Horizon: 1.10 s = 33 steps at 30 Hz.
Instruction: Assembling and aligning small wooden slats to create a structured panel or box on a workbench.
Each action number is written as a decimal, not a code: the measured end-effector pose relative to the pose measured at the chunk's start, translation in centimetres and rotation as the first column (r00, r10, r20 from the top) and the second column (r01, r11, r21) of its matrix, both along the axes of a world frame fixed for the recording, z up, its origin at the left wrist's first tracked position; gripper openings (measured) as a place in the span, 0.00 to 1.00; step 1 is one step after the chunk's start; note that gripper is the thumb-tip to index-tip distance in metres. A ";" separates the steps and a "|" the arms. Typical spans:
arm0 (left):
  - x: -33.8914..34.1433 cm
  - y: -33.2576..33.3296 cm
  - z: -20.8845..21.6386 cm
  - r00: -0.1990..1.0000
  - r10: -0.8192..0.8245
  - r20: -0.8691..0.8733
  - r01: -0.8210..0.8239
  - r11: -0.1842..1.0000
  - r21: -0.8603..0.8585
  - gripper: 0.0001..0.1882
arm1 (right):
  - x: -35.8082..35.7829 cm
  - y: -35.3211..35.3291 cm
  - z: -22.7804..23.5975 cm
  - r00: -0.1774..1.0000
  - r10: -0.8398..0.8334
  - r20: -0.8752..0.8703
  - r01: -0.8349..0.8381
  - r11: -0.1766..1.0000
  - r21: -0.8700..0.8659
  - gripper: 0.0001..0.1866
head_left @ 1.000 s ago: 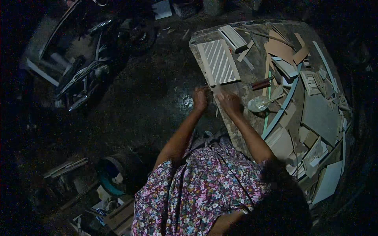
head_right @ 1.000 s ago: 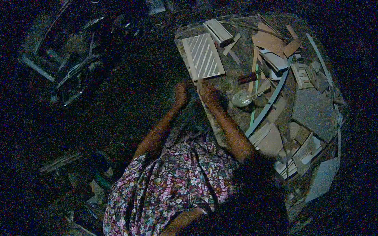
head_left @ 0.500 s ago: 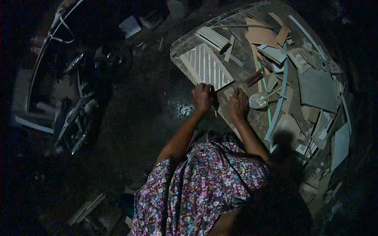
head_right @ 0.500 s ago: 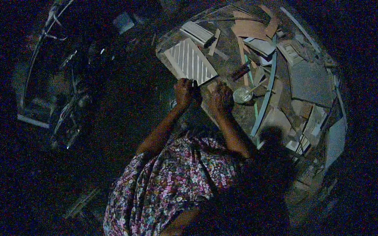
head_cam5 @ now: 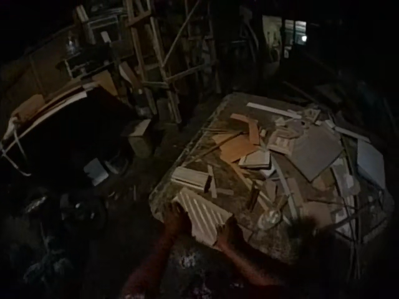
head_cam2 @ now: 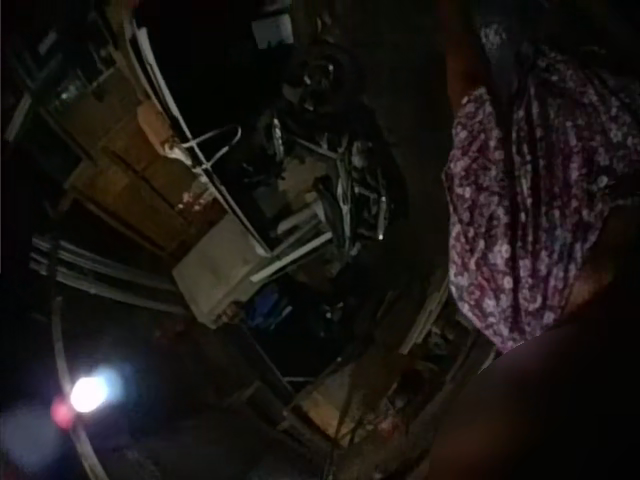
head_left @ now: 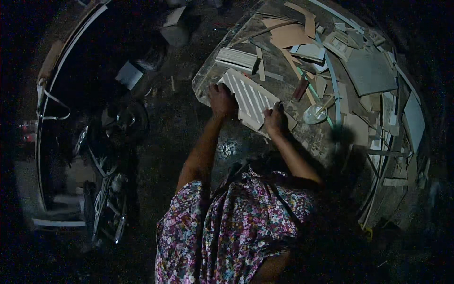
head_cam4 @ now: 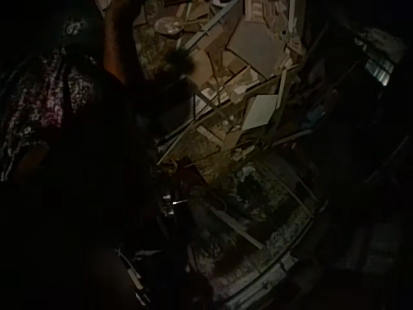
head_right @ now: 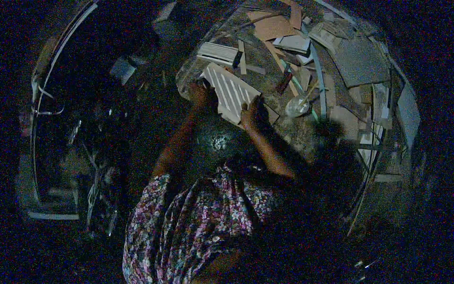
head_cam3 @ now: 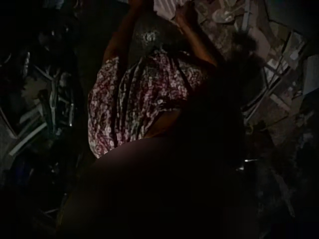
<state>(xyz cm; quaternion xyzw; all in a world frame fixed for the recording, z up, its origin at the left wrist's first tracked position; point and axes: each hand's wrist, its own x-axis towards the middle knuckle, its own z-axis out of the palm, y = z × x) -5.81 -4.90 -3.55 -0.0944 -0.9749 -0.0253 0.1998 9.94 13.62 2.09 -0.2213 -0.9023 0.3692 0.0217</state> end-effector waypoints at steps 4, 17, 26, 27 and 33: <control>0.8 1.7 4.1 0.961 -0.115 0.252 0.074 0.983 0.166 0.32 | -0.9 1.4 -2.8 0.983 -0.141 -0.118 0.143 0.990 0.006 0.27; 8.9 1.3 11.2 0.805 0.197 0.559 -0.300 0.949 0.097 0.28 | -6.0 7.0 -2.9 0.962 0.135 -0.237 -0.069 0.961 0.267 0.14; 10.9 6.7 6.6 0.988 -0.144 -0.058 0.147 0.988 0.048 0.20 | -9.4 7.5 -5.2 0.867 0.099 -0.488 -0.051 0.993 0.111 0.21; 11.2 6.8 6.6 0.967 -0.216 -0.133 0.221 0.975 0.024 0.19 | -9.7 7.5 -5.1 0.882 0.076 -0.466 -0.065 0.997 0.040 0.20; 11.7 8.9 7.8 0.958 -0.258 -0.121 0.275 0.950 0.148 0.17 | -9.2 8.8 -4.7 0.965 -0.003 -0.261 -0.053 0.977 -0.206 0.18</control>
